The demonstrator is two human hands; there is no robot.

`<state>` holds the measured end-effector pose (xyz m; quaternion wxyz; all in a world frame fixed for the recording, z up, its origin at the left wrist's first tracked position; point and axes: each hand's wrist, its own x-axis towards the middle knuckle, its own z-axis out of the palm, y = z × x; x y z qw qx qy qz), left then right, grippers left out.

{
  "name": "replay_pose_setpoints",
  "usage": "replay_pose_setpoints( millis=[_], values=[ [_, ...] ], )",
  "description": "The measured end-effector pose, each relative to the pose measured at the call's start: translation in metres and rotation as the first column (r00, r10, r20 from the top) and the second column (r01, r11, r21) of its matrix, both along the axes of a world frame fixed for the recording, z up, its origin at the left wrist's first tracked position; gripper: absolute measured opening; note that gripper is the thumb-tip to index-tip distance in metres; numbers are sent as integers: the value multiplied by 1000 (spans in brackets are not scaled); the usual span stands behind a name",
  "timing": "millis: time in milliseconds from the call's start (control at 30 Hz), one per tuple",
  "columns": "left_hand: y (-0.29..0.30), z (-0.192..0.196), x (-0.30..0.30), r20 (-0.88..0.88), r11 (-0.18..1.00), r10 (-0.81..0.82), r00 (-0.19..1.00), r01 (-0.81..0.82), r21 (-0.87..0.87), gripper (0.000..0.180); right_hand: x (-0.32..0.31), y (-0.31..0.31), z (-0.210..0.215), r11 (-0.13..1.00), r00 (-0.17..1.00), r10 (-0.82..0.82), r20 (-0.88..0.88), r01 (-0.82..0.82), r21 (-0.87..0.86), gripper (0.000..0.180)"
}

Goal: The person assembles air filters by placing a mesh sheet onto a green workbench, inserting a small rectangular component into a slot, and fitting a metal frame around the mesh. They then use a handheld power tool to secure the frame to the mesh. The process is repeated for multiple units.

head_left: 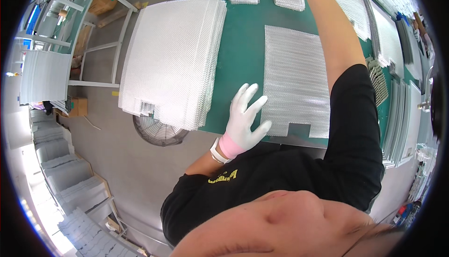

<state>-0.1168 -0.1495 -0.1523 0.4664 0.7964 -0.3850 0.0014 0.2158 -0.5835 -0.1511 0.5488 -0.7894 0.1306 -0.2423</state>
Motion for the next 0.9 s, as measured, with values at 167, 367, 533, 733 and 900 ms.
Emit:
replay_pose_setpoints(
  millis=[167, 367, 533, 733, 900],
  values=[
    [3, -1, 0, -4, 1000, 8, 1000, -8, 28, 62, 8, -21, -27, 617, 881, 198, 430, -453, 643, 63],
    [0, -4, -7, -27, 1000, -4, 1000, 4, 11, 61, -8, 6, -24, 792, 931, 221, 289, -344, 503, 61],
    [-15, 1, -9, -12, 981, -179, 984, 178, -73, 61, -50, -95, -38, 857, 957, 245, 155, -289, 426, 56],
    [-5, -2, -17, -31, 999, -34, 999, 34, -25, 59, -91, 42, 53, 783, 842, 126, 525, -409, 468, 54],
    [-10, -6, -13, -62, 993, -76, 995, 70, -96, 55, -168, 34, 92, 904, 823, 221, 523, -374, 207, 56]
  ],
)
